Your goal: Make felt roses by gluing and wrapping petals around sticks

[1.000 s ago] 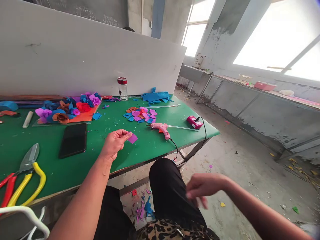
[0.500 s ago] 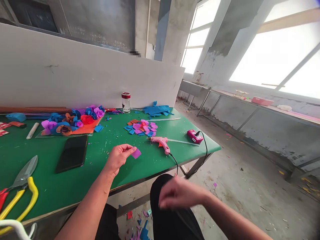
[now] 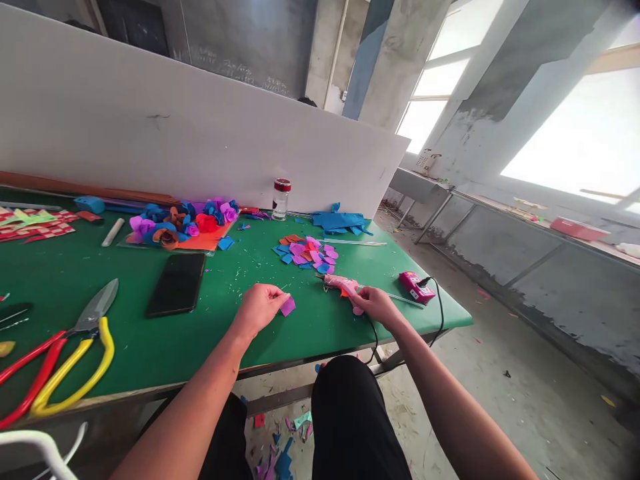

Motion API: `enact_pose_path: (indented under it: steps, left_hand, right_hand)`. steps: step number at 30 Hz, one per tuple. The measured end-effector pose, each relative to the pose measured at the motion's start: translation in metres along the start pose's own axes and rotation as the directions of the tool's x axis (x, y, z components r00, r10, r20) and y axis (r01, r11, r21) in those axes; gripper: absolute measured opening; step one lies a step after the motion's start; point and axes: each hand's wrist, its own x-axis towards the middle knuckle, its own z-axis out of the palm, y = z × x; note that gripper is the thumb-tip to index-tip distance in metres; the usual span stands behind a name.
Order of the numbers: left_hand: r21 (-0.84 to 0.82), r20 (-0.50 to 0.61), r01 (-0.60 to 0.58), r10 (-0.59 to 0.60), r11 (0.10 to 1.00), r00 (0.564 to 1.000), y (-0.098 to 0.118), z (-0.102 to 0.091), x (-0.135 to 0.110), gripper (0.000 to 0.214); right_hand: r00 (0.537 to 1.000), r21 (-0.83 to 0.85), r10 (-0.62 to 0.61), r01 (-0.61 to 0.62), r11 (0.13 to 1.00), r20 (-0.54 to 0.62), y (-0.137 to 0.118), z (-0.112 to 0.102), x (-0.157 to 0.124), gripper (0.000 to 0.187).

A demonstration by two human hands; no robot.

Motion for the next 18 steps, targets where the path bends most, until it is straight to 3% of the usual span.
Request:
enact_pose_path:
  steps: [2, 5, 7, 9, 11, 14, 18]
  left_hand:
    - [0.056, 0.012, -0.001, 0.001, 0.998, 1.000, -0.003, 0.000, 0.001, 0.033]
    - [0.104, 0.025, 0.001, -0.004, 0.995, 1.000, -0.003, 0.000, 0.002, 0.033]
    - [0.138, 0.041, 0.004, -0.009, 0.990, 0.999, -0.001, -0.001, 0.002, 0.032]
    - [0.211, 0.039, 0.001, -0.009, 0.977, 0.999, 0.002, -0.003, 0.002, 0.031]
    - [0.313, 0.019, 0.006, -0.013, 0.950, 1.000, 0.004, -0.005, 0.000, 0.029]
    - [0.415, 0.015, 0.014, -0.022, 0.910, 1.000, 0.007, -0.008, -0.003, 0.024]
    - [0.424, 0.045, 0.010, -0.032, 0.905, 0.998, 0.008, -0.010, -0.004, 0.021]
  right_hand:
    - [0.998, 0.286, 0.004, -0.022, 0.958, 0.064, 0.005, -0.006, -0.005, 0.038]
    - [0.989, 0.738, -0.033, -0.087, 0.670, 0.146, 0.009, -0.013, -0.018, 0.033]
    - [0.981, 0.876, -0.074, -0.125, 0.466, 0.180, 0.006, -0.014, -0.029, 0.032]
    - [0.960, 0.917, -0.145, -0.173, 0.359, 0.238, -0.002, -0.011, -0.040, 0.033]
    - [0.916, 0.896, -0.216, -0.243, 0.371, 0.338, -0.010, -0.004, -0.050, 0.036]
    - [0.864, 0.825, -0.242, -0.285, 0.489, 0.442, -0.022, 0.008, -0.062, 0.048]
    - [0.924, 0.760, -0.182, -0.153, 0.631, 0.337, -0.034, 0.015, -0.067, 0.054]
